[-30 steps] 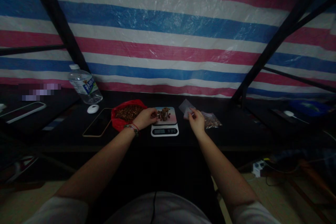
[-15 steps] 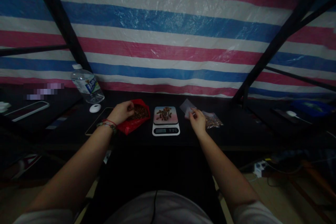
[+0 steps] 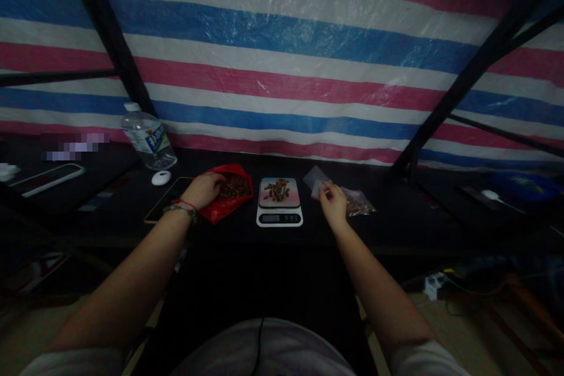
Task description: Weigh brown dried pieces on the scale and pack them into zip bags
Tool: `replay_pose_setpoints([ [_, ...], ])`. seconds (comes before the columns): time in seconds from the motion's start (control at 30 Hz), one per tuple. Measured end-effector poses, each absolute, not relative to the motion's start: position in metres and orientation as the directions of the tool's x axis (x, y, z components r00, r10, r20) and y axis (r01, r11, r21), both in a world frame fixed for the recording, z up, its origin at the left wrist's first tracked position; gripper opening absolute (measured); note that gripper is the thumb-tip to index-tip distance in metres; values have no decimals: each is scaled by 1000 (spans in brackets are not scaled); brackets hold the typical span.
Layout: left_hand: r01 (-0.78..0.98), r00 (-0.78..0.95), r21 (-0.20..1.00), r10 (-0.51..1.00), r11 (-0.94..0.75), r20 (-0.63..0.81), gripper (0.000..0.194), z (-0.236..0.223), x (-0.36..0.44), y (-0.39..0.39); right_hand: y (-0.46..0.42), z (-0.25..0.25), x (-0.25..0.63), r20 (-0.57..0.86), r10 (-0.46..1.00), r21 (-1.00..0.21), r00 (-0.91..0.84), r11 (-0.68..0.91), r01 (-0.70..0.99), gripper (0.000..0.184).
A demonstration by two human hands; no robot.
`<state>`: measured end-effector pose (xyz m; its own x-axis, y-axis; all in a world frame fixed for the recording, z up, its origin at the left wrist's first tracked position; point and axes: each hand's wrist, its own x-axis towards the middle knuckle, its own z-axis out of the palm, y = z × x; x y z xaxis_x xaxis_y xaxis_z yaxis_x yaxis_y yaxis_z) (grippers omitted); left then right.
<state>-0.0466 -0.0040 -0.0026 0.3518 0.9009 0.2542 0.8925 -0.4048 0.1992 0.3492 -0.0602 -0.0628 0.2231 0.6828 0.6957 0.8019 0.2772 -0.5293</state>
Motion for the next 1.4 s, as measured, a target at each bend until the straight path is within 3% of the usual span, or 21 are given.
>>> replay_pose_setpoints([
  [0.13, 882, 328, 217, 875, -419, 355, 38, 13, -33, -19, -68, -44, 339, 702, 669, -569, 244, 321, 757, 27],
  [0.3, 731, 419, 257, 714, -632, 562, 47, 37, 13, -69, -91, -7, 301, 693, 691, -623, 206, 430, 654, 26],
  [0.5, 570, 631, 174, 563, -803, 533, 77, 31, 61, -115, -123, 16, 255, 517, 820, -627, -246, 559, 543, 34],
  [0.67, 565, 650, 273, 624, -778, 434, 67, 14, 53, -114, -133, 16, 240, 387, 840, -685, -379, 538, 492, 25],
  [0.83, 526, 639, 358, 636, -772, 432, 79, 1, 43, -111, -132, 9, 234, 362, 850, -722, -383, 516, 462, 23],
  [0.93, 520, 612, 396, 654, -757, 446, 74, -6, 41, -108, -127, 7, 235, 382, 842, -713, -381, 531, 458, 19],
  [1.03, 516, 558, 443, 680, -733, 475, 64, -9, 40, -104, -110, 6, 243, 457, 857, -696, -239, 512, 504, 15],
  [1.13, 509, 508, 496, 711, -703, 486, 57, -13, 40, -100, -80, -3, 254, 531, 845, -637, -63, 447, 628, 35],
  [1.23, 518, 475, 533, 744, -669, 471, 55, -19, 41, -98, -50, -19, 262, 482, 875, -586, -41, 357, 728, 59],
  [1.4, 526, 449, 559, 768, -641, 458, 56, -29, 42, -94, -23, -37, 262, 439, 896, -550, -67, 327, 768, 39],
])
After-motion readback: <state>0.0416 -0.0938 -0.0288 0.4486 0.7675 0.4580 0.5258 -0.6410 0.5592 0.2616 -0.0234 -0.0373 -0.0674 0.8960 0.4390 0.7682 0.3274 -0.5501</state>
